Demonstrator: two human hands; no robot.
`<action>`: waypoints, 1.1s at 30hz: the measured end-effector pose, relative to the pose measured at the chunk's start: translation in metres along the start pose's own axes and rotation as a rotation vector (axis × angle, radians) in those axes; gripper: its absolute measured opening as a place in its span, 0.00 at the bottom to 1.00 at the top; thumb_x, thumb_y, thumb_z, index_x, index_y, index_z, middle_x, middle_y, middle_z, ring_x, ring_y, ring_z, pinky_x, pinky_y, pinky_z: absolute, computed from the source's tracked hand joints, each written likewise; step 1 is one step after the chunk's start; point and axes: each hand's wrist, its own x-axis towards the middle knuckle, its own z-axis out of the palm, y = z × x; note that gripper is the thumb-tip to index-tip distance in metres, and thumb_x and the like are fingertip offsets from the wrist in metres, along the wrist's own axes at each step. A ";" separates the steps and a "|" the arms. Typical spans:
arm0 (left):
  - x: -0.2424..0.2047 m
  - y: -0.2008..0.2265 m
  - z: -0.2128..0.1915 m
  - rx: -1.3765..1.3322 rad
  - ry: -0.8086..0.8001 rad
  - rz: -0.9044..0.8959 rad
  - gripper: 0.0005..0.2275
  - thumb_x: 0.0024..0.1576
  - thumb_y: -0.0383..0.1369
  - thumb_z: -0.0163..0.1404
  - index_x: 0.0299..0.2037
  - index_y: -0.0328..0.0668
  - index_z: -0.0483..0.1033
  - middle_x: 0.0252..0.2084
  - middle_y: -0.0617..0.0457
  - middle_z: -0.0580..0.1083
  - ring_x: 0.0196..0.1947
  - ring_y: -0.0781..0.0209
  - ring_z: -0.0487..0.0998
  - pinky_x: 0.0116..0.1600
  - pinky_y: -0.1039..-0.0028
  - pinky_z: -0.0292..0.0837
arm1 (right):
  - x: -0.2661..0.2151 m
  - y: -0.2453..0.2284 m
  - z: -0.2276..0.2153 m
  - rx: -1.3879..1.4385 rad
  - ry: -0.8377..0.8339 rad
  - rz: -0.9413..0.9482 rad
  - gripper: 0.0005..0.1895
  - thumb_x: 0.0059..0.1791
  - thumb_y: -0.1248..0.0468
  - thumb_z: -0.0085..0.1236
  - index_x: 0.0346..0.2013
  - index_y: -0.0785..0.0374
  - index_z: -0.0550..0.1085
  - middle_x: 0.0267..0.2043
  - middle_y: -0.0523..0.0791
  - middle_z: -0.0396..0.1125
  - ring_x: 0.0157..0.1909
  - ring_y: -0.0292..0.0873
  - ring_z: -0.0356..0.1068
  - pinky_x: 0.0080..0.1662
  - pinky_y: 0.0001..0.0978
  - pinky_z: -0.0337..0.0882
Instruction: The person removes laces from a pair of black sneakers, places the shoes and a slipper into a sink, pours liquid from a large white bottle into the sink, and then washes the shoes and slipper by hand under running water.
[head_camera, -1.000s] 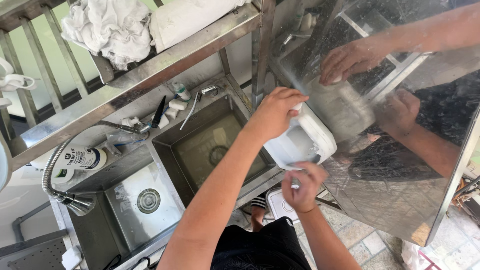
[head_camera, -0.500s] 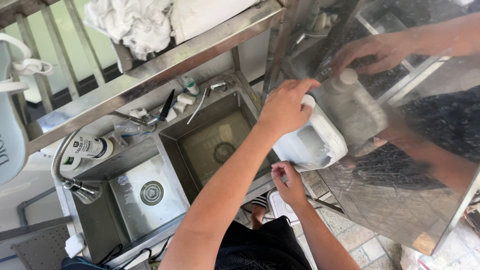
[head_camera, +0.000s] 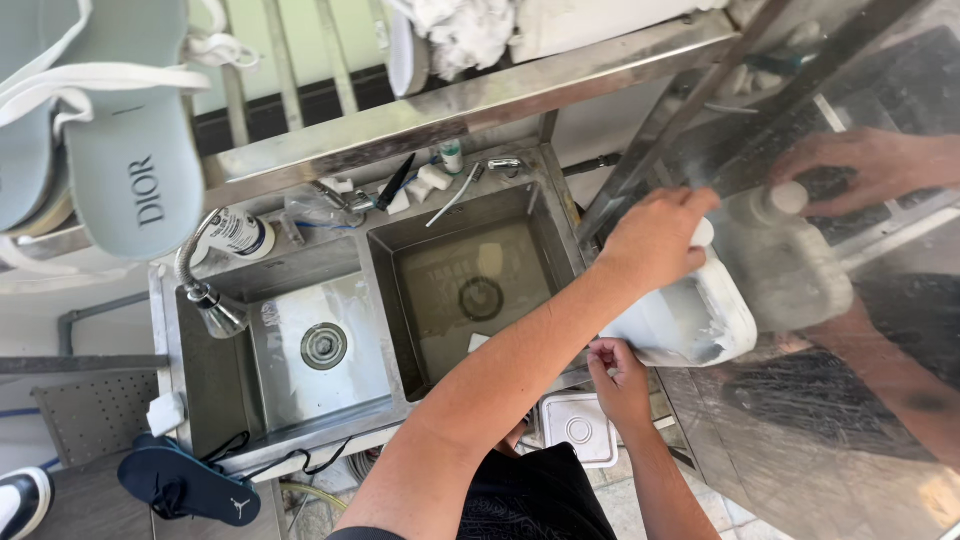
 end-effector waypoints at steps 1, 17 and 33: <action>0.000 -0.002 0.002 -0.039 -0.018 0.002 0.24 0.46 0.29 0.58 0.55 0.45 0.69 0.52 0.45 0.76 0.57 0.45 0.77 0.58 0.58 0.73 | 0.000 0.001 0.001 0.007 -0.002 0.010 0.07 0.50 0.72 0.56 0.43 0.66 0.74 0.36 0.42 0.72 0.38 0.33 0.69 0.43 0.26 0.71; -0.081 -0.015 -0.006 -0.243 0.165 0.060 0.18 0.55 0.28 0.52 0.56 0.52 0.72 0.57 0.51 0.75 0.60 0.48 0.75 0.63 0.60 0.72 | 0.004 0.013 0.014 -0.135 -0.032 0.059 0.05 0.52 0.70 0.56 0.42 0.67 0.74 0.37 0.43 0.72 0.39 0.34 0.71 0.43 0.26 0.71; -0.569 -0.099 -0.180 0.226 0.837 -0.958 0.07 0.55 0.27 0.54 0.42 0.43 0.79 0.43 0.49 0.78 0.46 0.48 0.78 0.51 0.62 0.74 | 0.021 -0.004 0.343 -0.173 -0.905 -0.042 0.17 0.49 0.65 0.59 0.51 0.65 0.75 0.45 0.46 0.76 0.46 0.38 0.73 0.50 0.30 0.74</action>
